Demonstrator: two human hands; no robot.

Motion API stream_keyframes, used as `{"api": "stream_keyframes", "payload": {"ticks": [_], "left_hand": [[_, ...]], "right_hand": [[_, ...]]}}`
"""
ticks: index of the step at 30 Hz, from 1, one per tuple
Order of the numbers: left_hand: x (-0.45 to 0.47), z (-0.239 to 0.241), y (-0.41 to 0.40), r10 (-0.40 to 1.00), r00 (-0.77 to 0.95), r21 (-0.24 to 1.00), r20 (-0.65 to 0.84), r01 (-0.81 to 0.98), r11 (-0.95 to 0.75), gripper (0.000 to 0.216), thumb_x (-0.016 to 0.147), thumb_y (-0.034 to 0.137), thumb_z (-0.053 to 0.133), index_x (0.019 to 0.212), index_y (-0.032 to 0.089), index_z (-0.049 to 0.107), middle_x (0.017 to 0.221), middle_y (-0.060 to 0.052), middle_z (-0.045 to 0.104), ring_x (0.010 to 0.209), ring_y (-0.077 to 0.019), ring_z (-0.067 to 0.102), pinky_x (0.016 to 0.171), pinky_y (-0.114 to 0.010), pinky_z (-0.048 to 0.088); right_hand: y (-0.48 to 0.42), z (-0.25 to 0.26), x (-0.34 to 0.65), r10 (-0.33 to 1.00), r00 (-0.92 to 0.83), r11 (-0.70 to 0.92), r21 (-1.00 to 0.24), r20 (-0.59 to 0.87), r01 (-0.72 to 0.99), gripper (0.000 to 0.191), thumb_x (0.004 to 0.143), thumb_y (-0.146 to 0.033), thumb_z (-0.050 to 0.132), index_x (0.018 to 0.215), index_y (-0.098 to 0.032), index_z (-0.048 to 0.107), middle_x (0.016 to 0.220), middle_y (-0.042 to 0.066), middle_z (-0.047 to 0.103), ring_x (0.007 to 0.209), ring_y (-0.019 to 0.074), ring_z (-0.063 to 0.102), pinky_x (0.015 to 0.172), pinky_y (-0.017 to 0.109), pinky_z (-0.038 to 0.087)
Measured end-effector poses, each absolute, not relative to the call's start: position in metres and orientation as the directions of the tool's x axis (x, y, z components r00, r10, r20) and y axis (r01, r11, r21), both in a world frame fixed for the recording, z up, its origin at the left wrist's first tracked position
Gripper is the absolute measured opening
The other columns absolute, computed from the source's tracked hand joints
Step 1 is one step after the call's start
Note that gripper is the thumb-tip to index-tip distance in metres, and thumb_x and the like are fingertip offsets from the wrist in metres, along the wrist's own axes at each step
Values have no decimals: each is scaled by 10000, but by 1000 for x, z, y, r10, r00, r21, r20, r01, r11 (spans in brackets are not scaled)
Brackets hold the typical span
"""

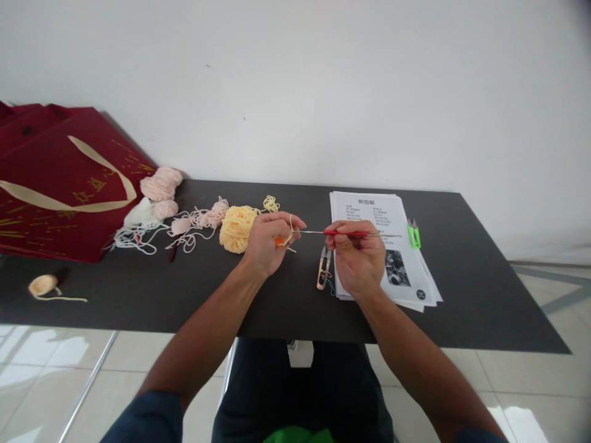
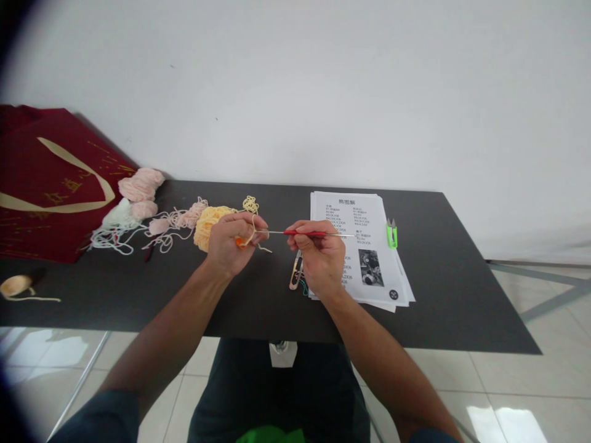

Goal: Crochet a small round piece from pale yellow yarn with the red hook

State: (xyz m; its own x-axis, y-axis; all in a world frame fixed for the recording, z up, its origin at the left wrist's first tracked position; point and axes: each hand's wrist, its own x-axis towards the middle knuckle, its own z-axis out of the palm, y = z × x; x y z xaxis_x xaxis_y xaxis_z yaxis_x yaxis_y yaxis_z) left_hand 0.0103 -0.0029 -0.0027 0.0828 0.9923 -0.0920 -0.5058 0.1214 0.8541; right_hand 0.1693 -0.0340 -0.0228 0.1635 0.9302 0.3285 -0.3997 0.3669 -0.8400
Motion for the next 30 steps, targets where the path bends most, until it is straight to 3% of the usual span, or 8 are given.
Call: {"api": "stream_keyframes", "payload": {"ticks": [4,9,13,16,20,27,30], "left_hand": [[8,-2,-2,983,148,831,-110,-529,173,232,480,121,560,586,121,767,463,-33,505,447,-84,332,498,-294,267],[4,-4,0,974,213,810,-78,-557,186,218,538,114,627,667,113,802,480,-29,547,475,-98,437,524,-291,359],[4,-8,-1,987,159,865,35,-499,50,228,632,168,838,860,158,843,595,-12,646,581,-104,555,591,-259,440],[8,-11,-4,994,79,933,80,-358,-46,230,683,231,881,904,176,844,701,-26,717,645,-125,623,651,-272,505],[13,-14,-7,995,25,972,96,-216,-88,159,732,231,849,883,180,842,792,-42,759,691,-138,653,686,-275,528],[16,-16,-6,988,-40,957,151,-244,-156,80,750,226,824,825,205,844,928,-62,767,876,-169,681,765,-261,546],[17,-17,-5,989,-35,953,147,-264,-151,83,763,229,818,840,206,839,909,-51,752,847,-153,672,757,-253,540]], "right_hand": [[-33,-19,170,940,147,342,-830,309,-442,126,831,-265,828,864,-263,707,869,-4,779,654,107,652,586,251,515],[-28,-19,172,991,47,130,-781,128,-611,174,781,-232,875,843,-250,713,858,-27,773,668,67,649,591,172,533],[-23,-26,174,999,39,33,-761,10,-648,200,774,-286,895,858,-259,716,893,-38,787,714,64,681,645,155,603],[-22,-31,172,998,56,14,-763,-30,-647,187,788,-300,885,869,-257,722,925,-34,799,761,66,723,714,148,642],[-23,-33,168,997,64,4,-765,-49,-644,179,792,-289,881,883,-246,734,941,-33,811,805,53,759,767,110,642],[-25,-34,165,995,95,50,-799,-8,-599,158,838,-310,843,928,-259,724,960,-40,814,821,52,769,805,121,648],[-25,-34,164,996,89,38,-801,-19,-598,176,831,-320,850,930,-251,723,954,-36,815,818,55,768,810,127,651]]}}
